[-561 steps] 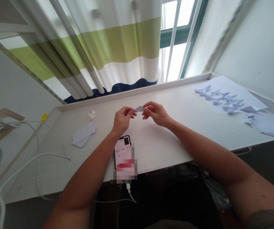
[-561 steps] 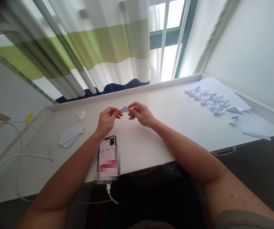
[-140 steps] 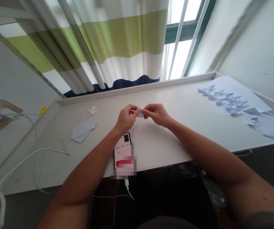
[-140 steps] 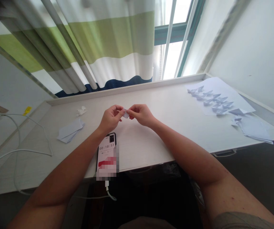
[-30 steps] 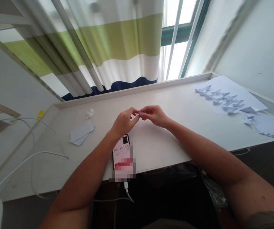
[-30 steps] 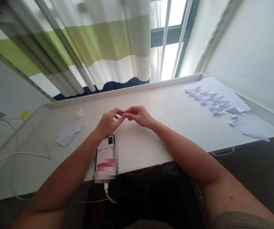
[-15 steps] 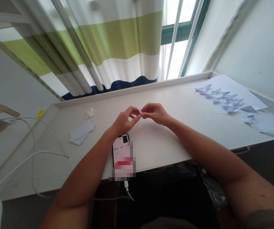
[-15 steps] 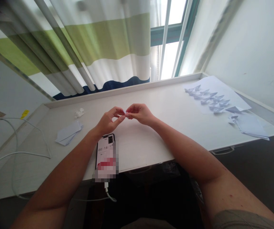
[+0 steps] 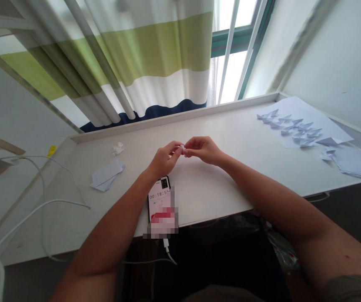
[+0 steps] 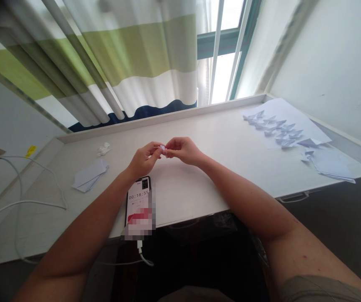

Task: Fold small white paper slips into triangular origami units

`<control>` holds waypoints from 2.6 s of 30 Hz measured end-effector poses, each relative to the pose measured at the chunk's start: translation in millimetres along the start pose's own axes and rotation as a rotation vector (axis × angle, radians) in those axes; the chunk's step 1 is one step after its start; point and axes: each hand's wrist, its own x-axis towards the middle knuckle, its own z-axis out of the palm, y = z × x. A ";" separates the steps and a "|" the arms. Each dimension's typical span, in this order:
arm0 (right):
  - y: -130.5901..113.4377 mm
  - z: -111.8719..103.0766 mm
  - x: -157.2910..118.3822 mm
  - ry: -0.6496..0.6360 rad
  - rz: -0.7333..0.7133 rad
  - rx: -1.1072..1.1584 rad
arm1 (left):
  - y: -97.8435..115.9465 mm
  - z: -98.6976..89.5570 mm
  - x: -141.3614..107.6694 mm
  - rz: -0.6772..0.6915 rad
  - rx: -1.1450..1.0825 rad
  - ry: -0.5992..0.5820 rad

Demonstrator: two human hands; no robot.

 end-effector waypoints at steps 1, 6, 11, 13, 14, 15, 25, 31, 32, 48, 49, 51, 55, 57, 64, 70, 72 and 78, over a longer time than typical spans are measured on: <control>-0.6 -0.2 -0.1 -0.006 0.005 0.011 | 1.2 0.1 0.0 0.001 0.004 0.010; -4.0 -0.5 -1.0 -0.022 0.003 0.045 | 6.7 -0.7 1.2 0.002 -0.009 0.056; -6.3 -0.4 -1.1 -0.032 0.003 0.062 | 9.0 -2.1 2.9 -0.021 -0.015 0.107; -5.4 -0.5 -0.5 -0.031 -0.008 0.084 | 9.7 -2.0 3.3 -0.015 -0.027 0.137; -4.6 -0.5 -0.1 -0.033 -0.015 0.096 | 9.8 -1.8 3.5 -0.007 -0.049 0.149; -3.8 -0.4 0.2 -0.036 -0.020 0.106 | 9.8 -1.5 3.7 0.000 -0.080 0.157; -4.5 3.4 -1.7 -0.003 -0.125 0.035 | 8.0 1.5 6.0 -0.071 -0.323 0.193; -2.7 8.5 -4.0 0.056 -0.157 -0.120 | 8.7 7.0 6.5 -0.095 -0.363 0.233; -2.3 9.4 -4.5 0.070 -0.154 -0.140 | 8.7 8.2 6.3 -0.104 -0.349 0.254; -7.1 15.0 -8.9 0.094 -0.185 -0.290 | 13.0 13.0 3.9 -0.124 -0.229 0.329; -7.2 15.5 -8.8 0.102 -0.178 -0.277 | 12.1 14.2 4.3 -0.120 -0.241 0.341; -7.4 16.6 -8.5 0.114 -0.166 -0.250 | 10.8 16.1 4.9 -0.105 -0.245 0.365; -7.9 17.8 -8.5 0.105 -0.156 -0.239 | 12.0 16.4 5.3 -0.066 -0.219 0.395; -7.8 17.8 -9.0 0.093 -0.156 -0.247 | 13.5 15.3 5.4 -0.044 -0.196 0.396; -7.4 17.6 -9.0 0.085 -0.117 -0.228 | 14.9 11.4 5.1 -0.063 -0.259 0.318; -9.1 18.4 -9.2 0.075 -0.125 -0.236 | 10.3 10.1 6.1 -0.119 -0.353 0.349; -8.4 18.2 -8.5 0.064 -0.119 -0.183 | 9.3 11.2 7.0 -0.153 -0.409 0.367; -2.4 15.3 -2.5 0.013 -0.108 0.071 | 13.2 14.7 8.5 -0.205 -0.604 0.414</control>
